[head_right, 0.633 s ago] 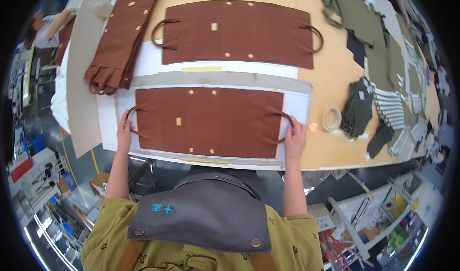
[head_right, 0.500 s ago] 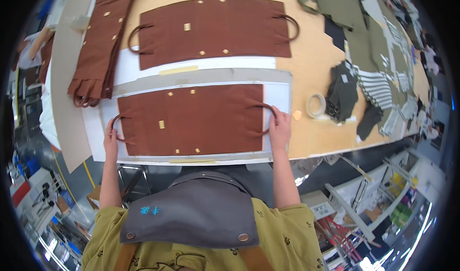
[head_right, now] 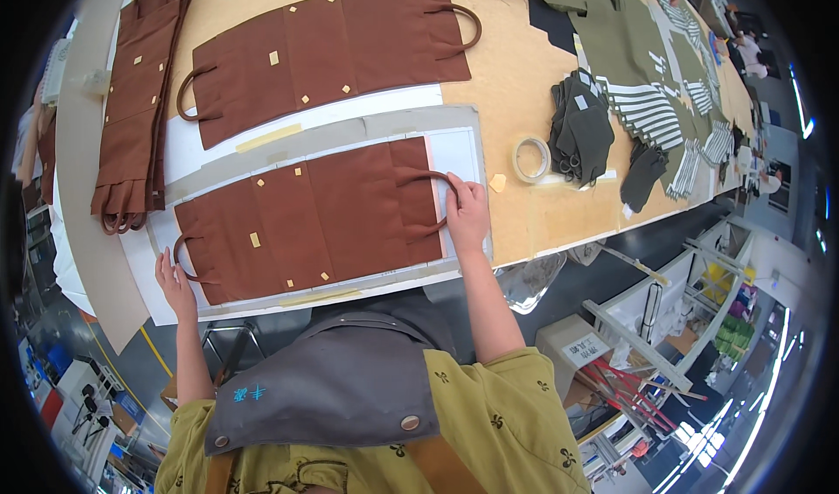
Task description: The person assembles brown tote bags on a workbench in a factory setting. They pick up a bag, place it on a white template, and use a small yellow sponge to press down on the handles and seams. The person repeats this process for multiple bags, ensuring the handles are properly aligned and secured.
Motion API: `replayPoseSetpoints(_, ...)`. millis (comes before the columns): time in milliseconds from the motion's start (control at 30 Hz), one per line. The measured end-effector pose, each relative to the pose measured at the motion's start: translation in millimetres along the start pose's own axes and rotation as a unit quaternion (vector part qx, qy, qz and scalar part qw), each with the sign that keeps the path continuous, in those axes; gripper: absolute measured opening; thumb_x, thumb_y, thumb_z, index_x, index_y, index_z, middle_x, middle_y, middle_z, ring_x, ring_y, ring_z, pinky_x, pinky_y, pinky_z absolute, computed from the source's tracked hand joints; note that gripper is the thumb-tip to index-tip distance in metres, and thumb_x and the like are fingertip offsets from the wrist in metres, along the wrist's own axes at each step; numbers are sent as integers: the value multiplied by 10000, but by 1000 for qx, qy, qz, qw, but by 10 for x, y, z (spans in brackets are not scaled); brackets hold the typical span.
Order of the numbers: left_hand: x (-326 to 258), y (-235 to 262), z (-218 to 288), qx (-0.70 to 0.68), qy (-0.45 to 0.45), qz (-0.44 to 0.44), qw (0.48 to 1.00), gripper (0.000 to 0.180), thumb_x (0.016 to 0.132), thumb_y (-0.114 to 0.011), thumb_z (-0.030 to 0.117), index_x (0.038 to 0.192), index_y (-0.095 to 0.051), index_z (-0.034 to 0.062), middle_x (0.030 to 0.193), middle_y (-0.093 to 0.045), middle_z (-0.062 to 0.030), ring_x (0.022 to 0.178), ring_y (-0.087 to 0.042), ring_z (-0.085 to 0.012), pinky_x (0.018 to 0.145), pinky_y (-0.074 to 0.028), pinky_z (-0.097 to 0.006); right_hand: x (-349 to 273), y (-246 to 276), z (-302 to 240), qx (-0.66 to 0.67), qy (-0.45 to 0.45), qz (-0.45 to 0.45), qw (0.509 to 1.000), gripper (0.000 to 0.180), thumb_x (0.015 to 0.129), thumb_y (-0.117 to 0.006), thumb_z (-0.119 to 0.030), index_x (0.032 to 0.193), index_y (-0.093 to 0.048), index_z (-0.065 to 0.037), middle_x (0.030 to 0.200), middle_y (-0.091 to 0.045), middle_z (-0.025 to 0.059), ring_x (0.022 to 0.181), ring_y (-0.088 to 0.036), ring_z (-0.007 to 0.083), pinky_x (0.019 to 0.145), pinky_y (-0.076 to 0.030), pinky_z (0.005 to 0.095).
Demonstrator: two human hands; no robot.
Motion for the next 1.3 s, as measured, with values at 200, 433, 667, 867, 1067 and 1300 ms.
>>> replayPoseSetpoints(200,-135,-5,394,16,-35,7,999,420,1006,-530,83,1424,-550,123,1506,-398,-127,1238,-537,-285,1001,-465,-371,-2,0,-23,0,2,-3,1000,298,911,-665,-111,1195,-720,-183,962,-594,51,802,-604,189,708,-504,306)
replayPoseSetpoints(433,-380,-138,789,13,-111,-17,994,421,954,-571,29,1370,-589,88,1440,-493,-157,1228,-551,-323,995,-463,-403,-1,-7,18,8,9,-3,1000,297,906,-666,-112,1189,-724,-181,964,-597,50,802,-605,191,706,-504,307)
replayPoseSetpoints(667,-537,-238,974,80,-134,-57,986,462,959,-573,79,1419,-546,109,1464,-495,-121,1317,-485,-320,1096,-365,-429,-1,17,-9,24,-3,-8,1000,290,908,-670,-125,1186,-729,-183,973,-603,42,791,-600,174,709,-504,302)
replayPoseSetpoints(867,-564,-287,986,79,-140,-57,985,497,950,-585,78,1441,-526,121,1493,-471,-106,1344,-461,-308,1115,-338,-438,8,13,25,19,5,-4,1000,285,908,-674,-139,1183,-730,-186,975,-608,34,758,-601,167,685,-503,294)
replayPoseSetpoints(1067,-461,-518,1687,27,-228,-77,970,500,902,-634,63,1395,-570,124,1435,-530,-87,1338,-478,-278,1126,-330,-457,5,8,20,22,2,-2,1000,285,903,-679,-137,1178,-733,-188,965,-603,33,734,-598,159,659,-501,288)
replayPoseSetpoints(1300,-463,-1003,2834,-13,-387,-148,910,490,884,-683,150,1363,-604,221,1427,-540,-1,1327,-495,-221,1133,-340,-441,23,-2,40,21,15,-11,1000,307,917,-675,-124,1216,-718,-177,962,-561,2,626,-510,82,610,-468,234)
Point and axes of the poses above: each hand's wrist, its own x-axis towards the middle knuckle, its own y-axis out of the back of the hand, z = x × y, the point moved 6 cm from there along x, towards the middle knuckle
